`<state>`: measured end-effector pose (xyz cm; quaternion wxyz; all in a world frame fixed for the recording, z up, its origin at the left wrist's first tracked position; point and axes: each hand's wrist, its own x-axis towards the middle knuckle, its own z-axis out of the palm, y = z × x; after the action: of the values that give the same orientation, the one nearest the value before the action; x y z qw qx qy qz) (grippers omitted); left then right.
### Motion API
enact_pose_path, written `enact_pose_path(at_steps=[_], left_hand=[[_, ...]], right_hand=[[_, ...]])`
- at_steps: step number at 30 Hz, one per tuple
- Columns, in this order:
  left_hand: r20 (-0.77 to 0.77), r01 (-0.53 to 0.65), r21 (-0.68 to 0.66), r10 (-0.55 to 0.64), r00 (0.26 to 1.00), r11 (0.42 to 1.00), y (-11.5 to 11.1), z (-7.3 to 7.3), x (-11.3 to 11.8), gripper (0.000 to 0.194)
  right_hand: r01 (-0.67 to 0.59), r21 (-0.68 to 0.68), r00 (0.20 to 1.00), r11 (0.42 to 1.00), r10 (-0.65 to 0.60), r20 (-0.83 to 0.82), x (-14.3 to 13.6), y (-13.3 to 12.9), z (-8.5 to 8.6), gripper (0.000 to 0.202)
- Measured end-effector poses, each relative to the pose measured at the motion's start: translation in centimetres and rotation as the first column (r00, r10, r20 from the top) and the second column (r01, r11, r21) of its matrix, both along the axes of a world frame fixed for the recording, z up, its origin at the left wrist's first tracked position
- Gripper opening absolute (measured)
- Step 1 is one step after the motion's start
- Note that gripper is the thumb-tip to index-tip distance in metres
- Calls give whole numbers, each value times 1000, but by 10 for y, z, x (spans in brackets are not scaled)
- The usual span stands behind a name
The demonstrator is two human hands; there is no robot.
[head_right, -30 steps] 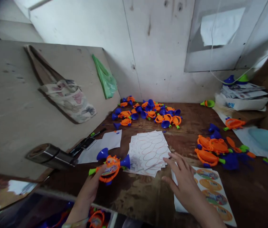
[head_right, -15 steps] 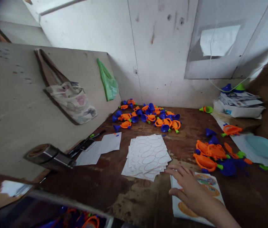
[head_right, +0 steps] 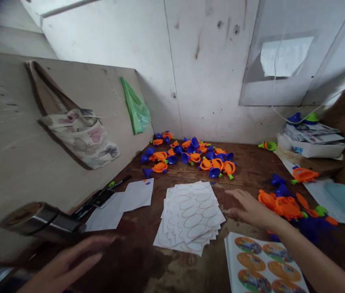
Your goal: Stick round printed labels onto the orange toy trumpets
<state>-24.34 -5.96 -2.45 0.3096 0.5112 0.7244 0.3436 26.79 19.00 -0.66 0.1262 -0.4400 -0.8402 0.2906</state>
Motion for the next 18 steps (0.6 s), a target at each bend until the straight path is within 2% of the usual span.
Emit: enact_pose_path(at_steps=[1,2,5,8,10,13,15,18], left_hand=[[13,41,16,-41,999,999,37,3,-5,57],[-11,16,55,-15,1000,998,76,6,-10,61],[-53,-141,148,150,987,979,198,10,-27,64],[-101,-283,188,305,947,941,296,4,-48,49],[-122,-335,195,362,924,922,342,-3,-62,43],[-132,-337,172,360,923,926,391,-14,-75,44],[-135,-295,149,315,939,944,417,-22,-76,43],[-134,-175,120,190,973,977,449,-35,-63,41]], right_hand=[[48,31,999,998,-48,-14,-1,21,-3,69],[92,51,996,994,-91,-25,-2,43,-7,70],[253,83,967,964,-249,-53,-12,111,-15,62],[430,82,902,899,-424,-77,-22,172,-21,45],[531,68,846,844,-525,-91,-27,206,-27,41],[624,27,778,781,-618,-114,-34,245,-41,40],[641,-13,760,768,-637,-128,-38,264,-54,39],[608,-56,778,792,-609,-154,-45,282,-73,40]])
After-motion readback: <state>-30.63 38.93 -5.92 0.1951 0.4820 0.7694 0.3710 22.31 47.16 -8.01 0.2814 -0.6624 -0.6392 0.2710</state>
